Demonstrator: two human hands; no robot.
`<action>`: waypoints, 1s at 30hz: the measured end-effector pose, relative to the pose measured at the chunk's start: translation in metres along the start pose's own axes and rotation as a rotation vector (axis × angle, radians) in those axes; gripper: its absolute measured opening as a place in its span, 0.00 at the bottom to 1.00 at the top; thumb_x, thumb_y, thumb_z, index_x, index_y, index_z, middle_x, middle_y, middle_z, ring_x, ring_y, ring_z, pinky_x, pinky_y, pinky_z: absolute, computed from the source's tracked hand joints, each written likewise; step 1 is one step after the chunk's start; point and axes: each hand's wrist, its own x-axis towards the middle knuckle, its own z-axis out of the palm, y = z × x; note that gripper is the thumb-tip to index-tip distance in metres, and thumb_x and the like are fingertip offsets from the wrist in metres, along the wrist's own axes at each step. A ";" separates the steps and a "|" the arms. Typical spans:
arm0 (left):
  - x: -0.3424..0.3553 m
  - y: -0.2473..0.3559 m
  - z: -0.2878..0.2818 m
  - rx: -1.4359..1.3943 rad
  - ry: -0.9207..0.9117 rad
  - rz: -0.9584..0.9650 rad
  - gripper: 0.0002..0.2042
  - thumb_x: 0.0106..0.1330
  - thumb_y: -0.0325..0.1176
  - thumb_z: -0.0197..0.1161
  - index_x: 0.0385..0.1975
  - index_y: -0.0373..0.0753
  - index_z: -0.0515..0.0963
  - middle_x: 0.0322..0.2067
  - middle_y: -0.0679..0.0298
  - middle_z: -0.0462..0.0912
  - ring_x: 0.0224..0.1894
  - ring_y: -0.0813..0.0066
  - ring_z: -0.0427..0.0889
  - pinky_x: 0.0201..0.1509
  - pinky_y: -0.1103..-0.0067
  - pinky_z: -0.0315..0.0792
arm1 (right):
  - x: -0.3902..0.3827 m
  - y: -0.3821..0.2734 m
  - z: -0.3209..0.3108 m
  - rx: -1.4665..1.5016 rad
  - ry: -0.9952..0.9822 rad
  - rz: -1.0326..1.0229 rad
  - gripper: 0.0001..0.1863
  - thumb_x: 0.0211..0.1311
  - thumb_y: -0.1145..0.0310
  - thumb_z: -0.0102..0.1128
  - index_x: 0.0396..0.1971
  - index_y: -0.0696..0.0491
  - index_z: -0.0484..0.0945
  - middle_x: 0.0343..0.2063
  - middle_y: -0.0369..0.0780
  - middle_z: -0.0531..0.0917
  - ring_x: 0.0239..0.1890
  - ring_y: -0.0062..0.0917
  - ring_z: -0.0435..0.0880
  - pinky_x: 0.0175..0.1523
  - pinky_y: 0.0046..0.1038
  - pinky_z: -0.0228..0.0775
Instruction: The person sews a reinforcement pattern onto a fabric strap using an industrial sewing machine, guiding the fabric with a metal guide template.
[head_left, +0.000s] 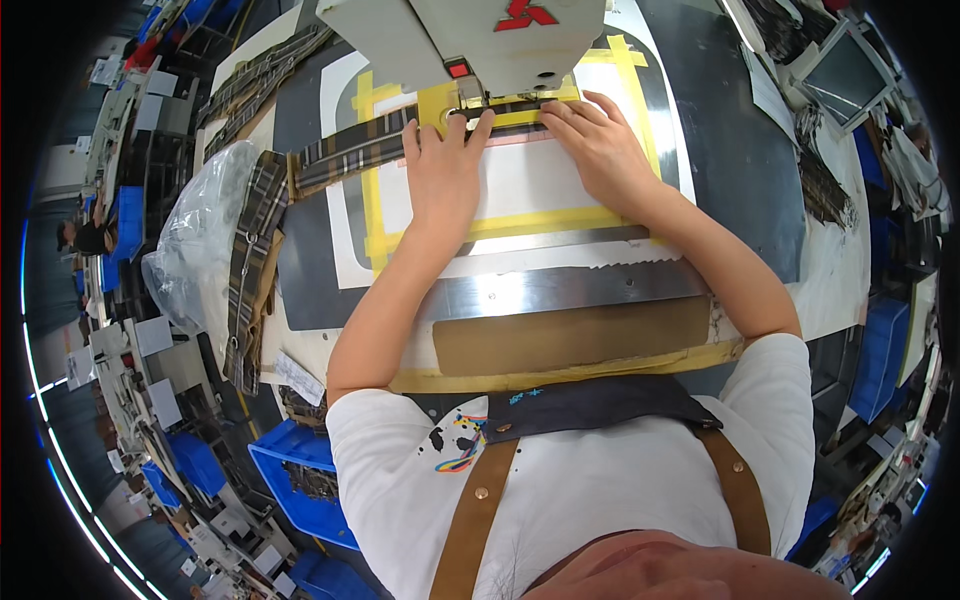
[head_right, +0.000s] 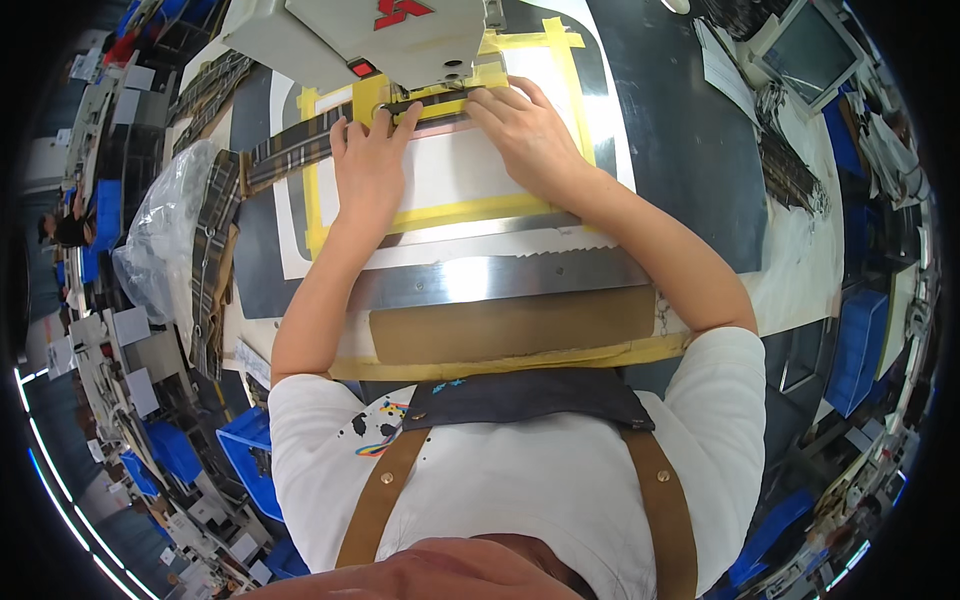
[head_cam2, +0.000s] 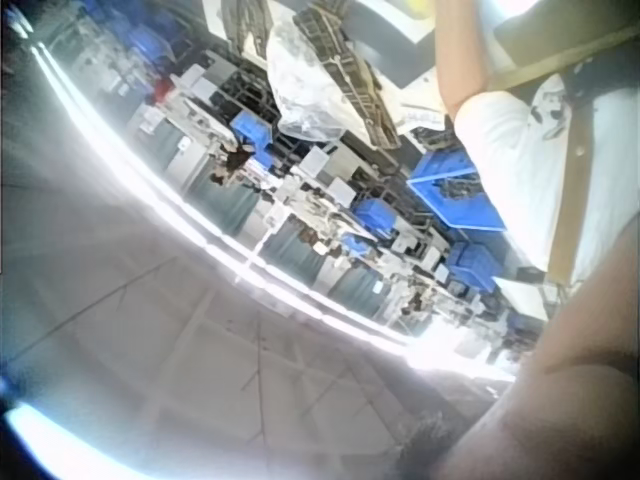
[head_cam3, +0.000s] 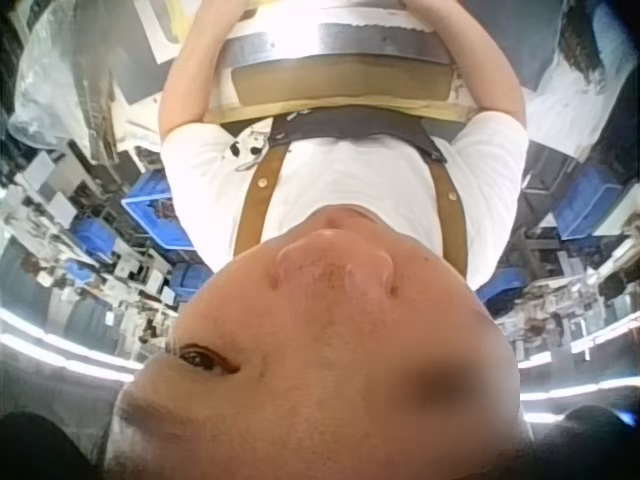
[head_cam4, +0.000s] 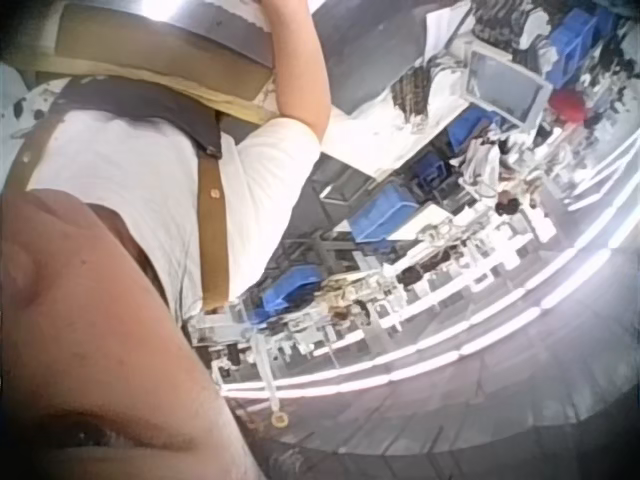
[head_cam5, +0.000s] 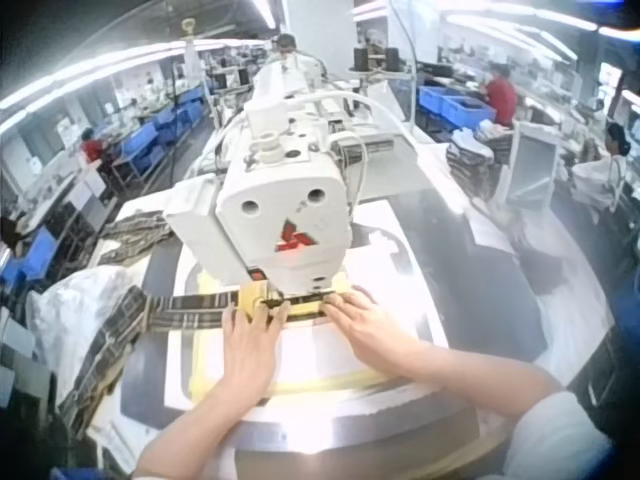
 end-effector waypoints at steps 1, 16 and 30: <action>0.000 -0.001 0.001 0.001 0.001 -0.007 0.28 0.62 0.21 0.59 0.63 0.51 0.81 0.49 0.60 0.83 0.41 0.61 0.77 0.69 0.57 0.65 | 0.001 -0.001 0.000 -0.005 -0.002 0.006 0.22 0.53 0.85 0.59 0.51 0.61 0.80 0.54 0.43 0.83 0.59 0.33 0.81 0.74 0.43 0.63; -0.005 -0.009 0.005 -0.018 0.035 -0.017 0.28 0.62 0.22 0.61 0.63 0.51 0.81 0.46 0.59 0.82 0.40 0.60 0.78 0.70 0.57 0.67 | 0.004 -0.009 0.007 -0.034 0.039 -0.053 0.21 0.53 0.82 0.59 0.50 0.66 0.81 0.54 0.48 0.83 0.52 0.39 0.83 0.64 0.35 0.73; -0.008 -0.017 0.006 -0.011 0.027 -0.011 0.28 0.63 0.22 0.60 0.65 0.52 0.80 0.47 0.60 0.82 0.42 0.60 0.78 0.71 0.58 0.65 | 0.007 -0.017 0.013 -0.223 0.027 -0.129 0.23 0.50 0.78 0.64 0.49 0.69 0.81 0.55 0.51 0.84 0.50 0.35 0.85 0.60 0.30 0.77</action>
